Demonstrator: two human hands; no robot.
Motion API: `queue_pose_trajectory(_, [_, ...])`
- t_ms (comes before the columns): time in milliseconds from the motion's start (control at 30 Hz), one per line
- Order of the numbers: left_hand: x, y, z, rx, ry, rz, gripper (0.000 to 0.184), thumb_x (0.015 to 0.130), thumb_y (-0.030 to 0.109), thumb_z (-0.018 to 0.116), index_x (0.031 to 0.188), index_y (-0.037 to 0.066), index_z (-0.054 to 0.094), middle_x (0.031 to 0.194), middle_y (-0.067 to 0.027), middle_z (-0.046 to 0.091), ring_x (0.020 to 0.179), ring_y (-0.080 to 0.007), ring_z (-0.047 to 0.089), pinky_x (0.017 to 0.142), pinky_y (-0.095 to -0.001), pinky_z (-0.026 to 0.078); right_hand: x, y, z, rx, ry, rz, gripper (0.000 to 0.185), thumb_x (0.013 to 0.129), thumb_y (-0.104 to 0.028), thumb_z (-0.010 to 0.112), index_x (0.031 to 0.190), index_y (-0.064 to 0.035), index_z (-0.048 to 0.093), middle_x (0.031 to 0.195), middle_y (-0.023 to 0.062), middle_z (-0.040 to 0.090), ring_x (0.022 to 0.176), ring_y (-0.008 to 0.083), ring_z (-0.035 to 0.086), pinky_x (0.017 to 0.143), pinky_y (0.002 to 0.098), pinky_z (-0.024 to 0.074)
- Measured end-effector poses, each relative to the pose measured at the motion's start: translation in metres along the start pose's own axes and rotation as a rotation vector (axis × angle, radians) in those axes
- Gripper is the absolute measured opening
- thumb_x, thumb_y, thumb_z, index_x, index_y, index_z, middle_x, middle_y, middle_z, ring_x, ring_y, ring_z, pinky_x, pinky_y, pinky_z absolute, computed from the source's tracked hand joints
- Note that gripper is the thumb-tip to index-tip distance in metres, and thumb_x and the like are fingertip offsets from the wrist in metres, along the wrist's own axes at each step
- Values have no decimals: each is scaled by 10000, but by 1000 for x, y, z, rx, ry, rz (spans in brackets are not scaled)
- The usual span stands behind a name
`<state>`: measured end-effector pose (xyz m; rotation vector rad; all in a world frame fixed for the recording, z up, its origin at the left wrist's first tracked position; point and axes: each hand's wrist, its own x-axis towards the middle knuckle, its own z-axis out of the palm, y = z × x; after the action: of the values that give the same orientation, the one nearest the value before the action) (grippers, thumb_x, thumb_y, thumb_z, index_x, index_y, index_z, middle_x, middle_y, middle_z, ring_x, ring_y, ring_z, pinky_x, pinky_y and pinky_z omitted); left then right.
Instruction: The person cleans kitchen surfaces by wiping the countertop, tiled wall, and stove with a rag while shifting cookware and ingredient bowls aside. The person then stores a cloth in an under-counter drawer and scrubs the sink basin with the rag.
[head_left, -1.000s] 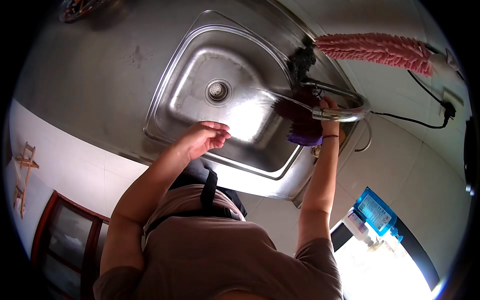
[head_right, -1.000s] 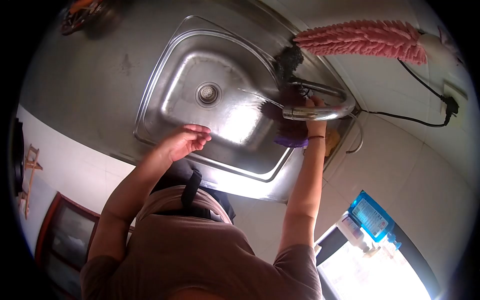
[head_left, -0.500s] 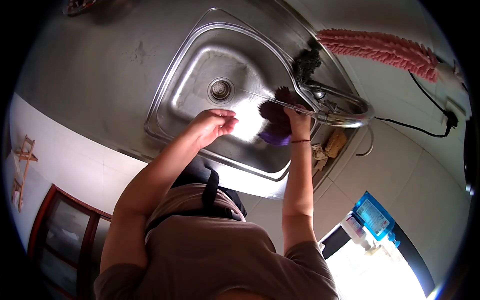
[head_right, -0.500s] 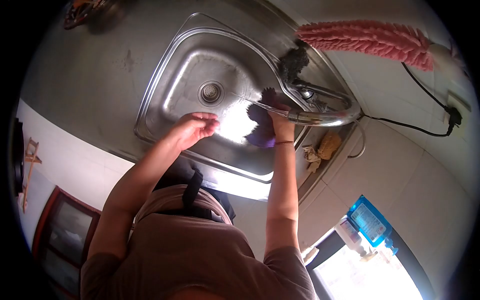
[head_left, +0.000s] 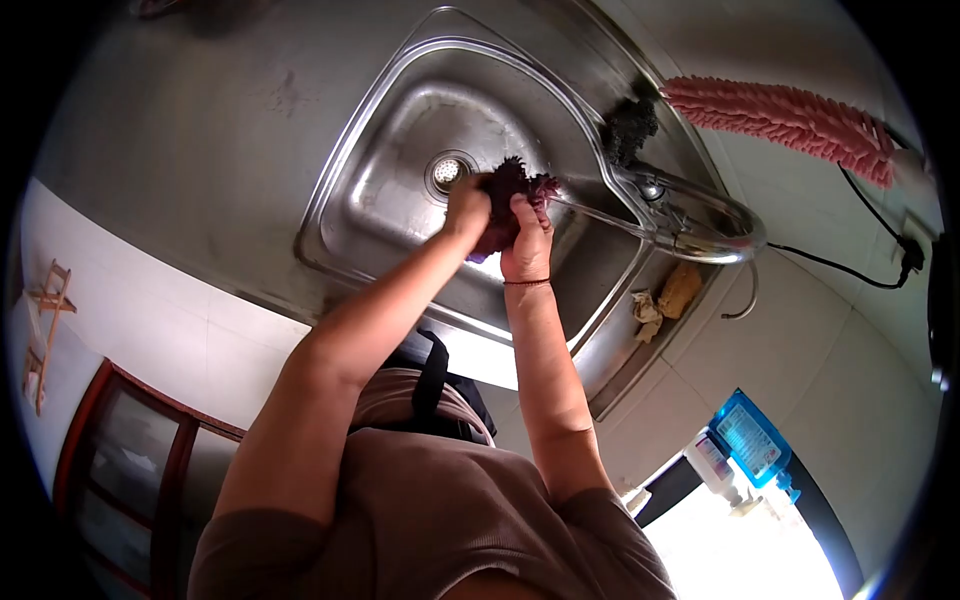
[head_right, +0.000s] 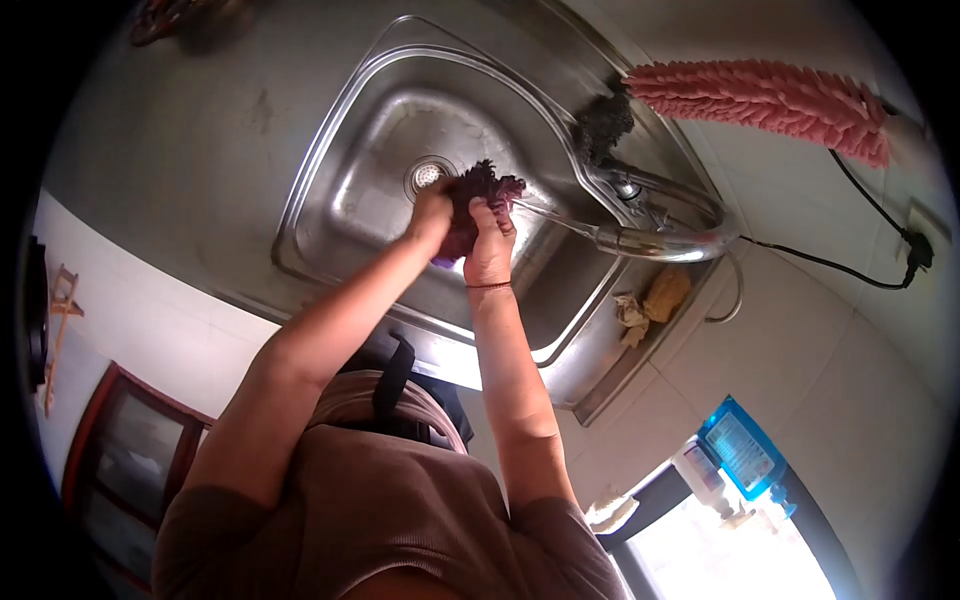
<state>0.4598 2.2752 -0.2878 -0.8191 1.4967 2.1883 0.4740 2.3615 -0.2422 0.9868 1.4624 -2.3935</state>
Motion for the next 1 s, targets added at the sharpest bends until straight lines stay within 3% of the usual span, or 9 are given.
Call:
queue_pose_trajectory(167, [-72,-6,20,379,155,418,378,880,21,406,1257,19,438,1268,-182,467,1203,-280,429,1019,-322,320,13,14,-12,-82,61,36,172,823,-104,550,974,-31,589,882,66,624,776,174,591,716,288,486])
queue_pose_trajectory(267, [-71,7,24,413,135,609,352,851,-2,434,1198,15,487,1209,-166,509,1137,-308,468,974,-347,367,-5,35,-23,-98,-212,56,204,916,-165,448,1093,-70,487,969,36,552,885,139,536,757,262,454])
queue_pose_trajectory(333, [-63,15,19,608,121,677,284,775,-38,471,1032,13,582,1117,-137,574,1036,-303,521,912,-351,409,-18,36,-22,166,-195,280,255,923,-144,445,1172,-95,461,1019,12,530,935,117,509,797,250,439])
queue_pose_trajectory(433, [-52,28,-3,630,-6,561,244,734,-13,464,923,3,618,972,-160,624,927,-315,576,843,-346,444,-42,18,3,-339,-316,76,379,831,-57,567,1204,-97,510,1041,28,568,963,126,522,848,265,430])
queue_pose_trajectory(533, [-23,28,-27,511,-66,286,226,788,55,429,848,18,643,834,-147,650,793,-291,621,749,-331,478,-43,21,8,-280,-345,126,333,714,94,476,1004,-42,569,910,20,592,858,117,537,815,251,439])
queue_pose_trajectory(600, [-13,25,-43,228,-196,26,267,842,75,386,886,-15,633,869,-82,641,817,-144,581,766,-276,460,-44,16,17,-89,-256,131,380,666,102,403,998,-8,551,853,48,588,781,149,572,733,276,486])
queue_pose_trajectory(733, [-23,19,-57,141,-153,-18,265,837,74,412,992,-22,604,921,-72,625,806,-140,582,751,-283,473,-38,-3,31,128,-247,204,468,630,117,386,1061,5,531,926,80,588,810,186,581,758,308,495])
queue_pose_trajectory(900, [-39,2,-58,-450,-215,-417,264,878,160,427,1022,-9,571,929,-88,626,782,-174,617,737,-315,522,-33,-7,38,250,-212,240,462,632,121,386,1055,6,533,921,70,590,795,183,577,751,302,493])
queue_pose_trajectory(1000, [-53,-5,-52,-689,-232,-551,300,911,259,393,1018,37,563,934,-84,631,821,-190,624,768,-341,521,-24,12,26,-44,-244,95,417,646,131,380,998,-11,553,885,49,596,767,168,574,728,280,485])
